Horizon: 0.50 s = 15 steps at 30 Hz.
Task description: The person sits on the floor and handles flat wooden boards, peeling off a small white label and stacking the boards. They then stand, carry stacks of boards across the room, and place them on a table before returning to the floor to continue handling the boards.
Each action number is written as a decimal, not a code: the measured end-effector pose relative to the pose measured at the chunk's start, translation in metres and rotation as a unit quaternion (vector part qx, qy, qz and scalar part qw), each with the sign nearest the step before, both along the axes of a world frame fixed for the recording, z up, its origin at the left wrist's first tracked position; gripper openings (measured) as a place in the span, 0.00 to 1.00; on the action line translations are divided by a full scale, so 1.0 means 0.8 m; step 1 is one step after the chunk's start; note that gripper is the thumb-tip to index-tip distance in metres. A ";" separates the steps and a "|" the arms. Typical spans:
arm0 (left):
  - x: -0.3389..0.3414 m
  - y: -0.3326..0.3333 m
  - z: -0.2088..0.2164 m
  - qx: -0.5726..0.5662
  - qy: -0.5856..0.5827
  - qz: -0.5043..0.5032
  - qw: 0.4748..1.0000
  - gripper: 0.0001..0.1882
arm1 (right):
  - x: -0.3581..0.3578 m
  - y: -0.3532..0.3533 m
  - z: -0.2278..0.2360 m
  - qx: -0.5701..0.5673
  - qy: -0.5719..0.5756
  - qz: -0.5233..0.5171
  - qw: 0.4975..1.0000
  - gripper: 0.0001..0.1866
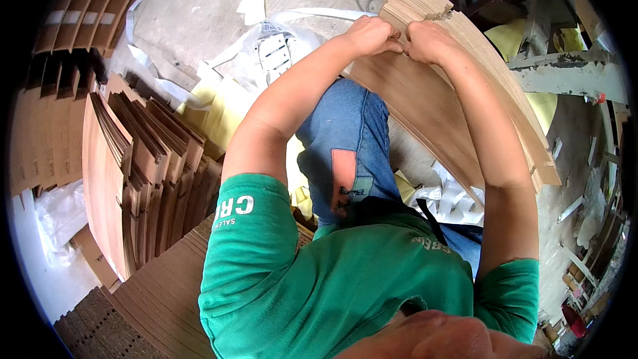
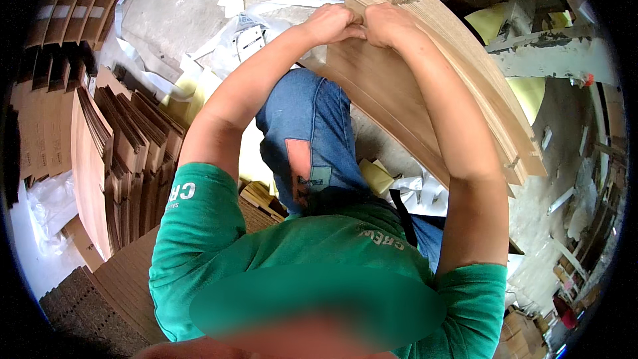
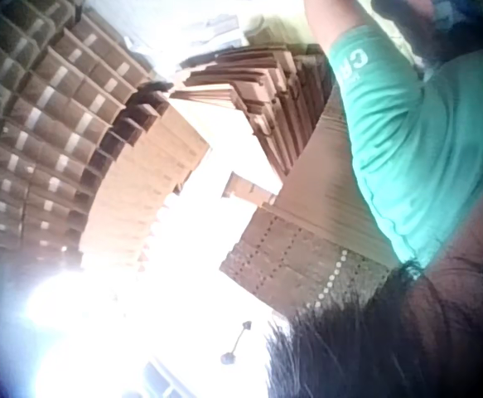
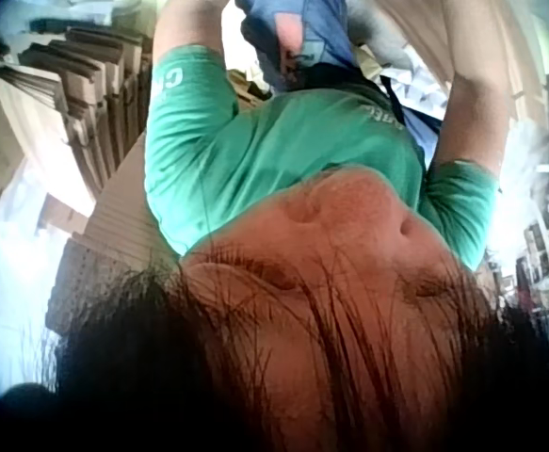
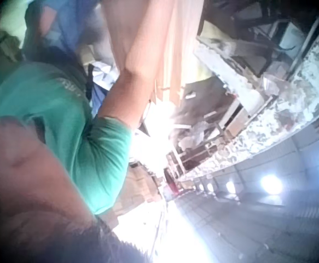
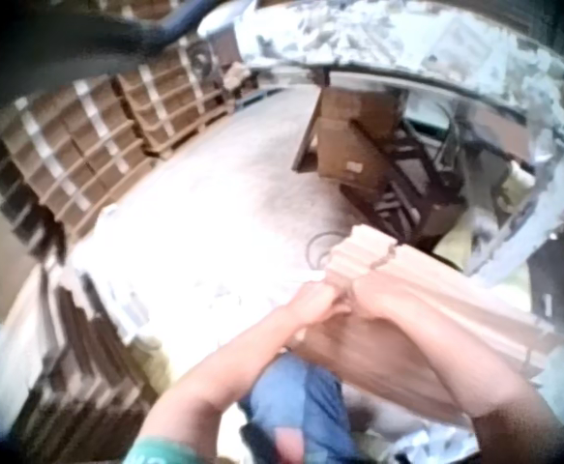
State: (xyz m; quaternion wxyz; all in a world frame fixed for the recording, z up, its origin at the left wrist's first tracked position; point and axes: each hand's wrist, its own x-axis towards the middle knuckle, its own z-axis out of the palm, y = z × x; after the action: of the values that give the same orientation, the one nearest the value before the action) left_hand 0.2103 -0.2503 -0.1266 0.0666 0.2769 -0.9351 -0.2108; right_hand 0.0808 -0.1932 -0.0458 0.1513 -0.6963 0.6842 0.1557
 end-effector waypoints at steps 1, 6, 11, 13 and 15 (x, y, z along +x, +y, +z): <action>-0.002 0.001 0.001 -0.001 0.001 0.006 1.000 0.16 | 0.001 0.001 -0.001 -0.001 -0.005 0.018 1.000 0.12; -0.002 -0.002 0.000 -0.009 -0.024 0.007 1.000 0.16 | 0.034 0.053 0.019 0.074 -0.055 0.182 0.979 0.10; -0.003 -0.005 -0.016 -0.015 0.002 0.004 1.000 0.18 | -0.020 0.079 0.035 0.032 -0.147 0.100 0.984 0.09; -0.006 -0.002 -0.016 -0.011 0.004 0.008 1.000 0.18 | -0.042 0.059 0.039 -0.072 -0.188 0.015 0.979 0.10; -0.006 -0.005 -0.015 -0.015 -0.001 0.005 1.000 0.18 | -0.051 0.045 0.042 -0.171 -0.155 -0.027 0.973 0.11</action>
State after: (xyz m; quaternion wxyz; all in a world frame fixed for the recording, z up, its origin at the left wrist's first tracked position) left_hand 0.2059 -0.2544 -0.1389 0.0712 0.2806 -0.9369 -0.1960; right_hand 0.0402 -0.1570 -0.0122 0.1381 -0.7085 0.6877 -0.0773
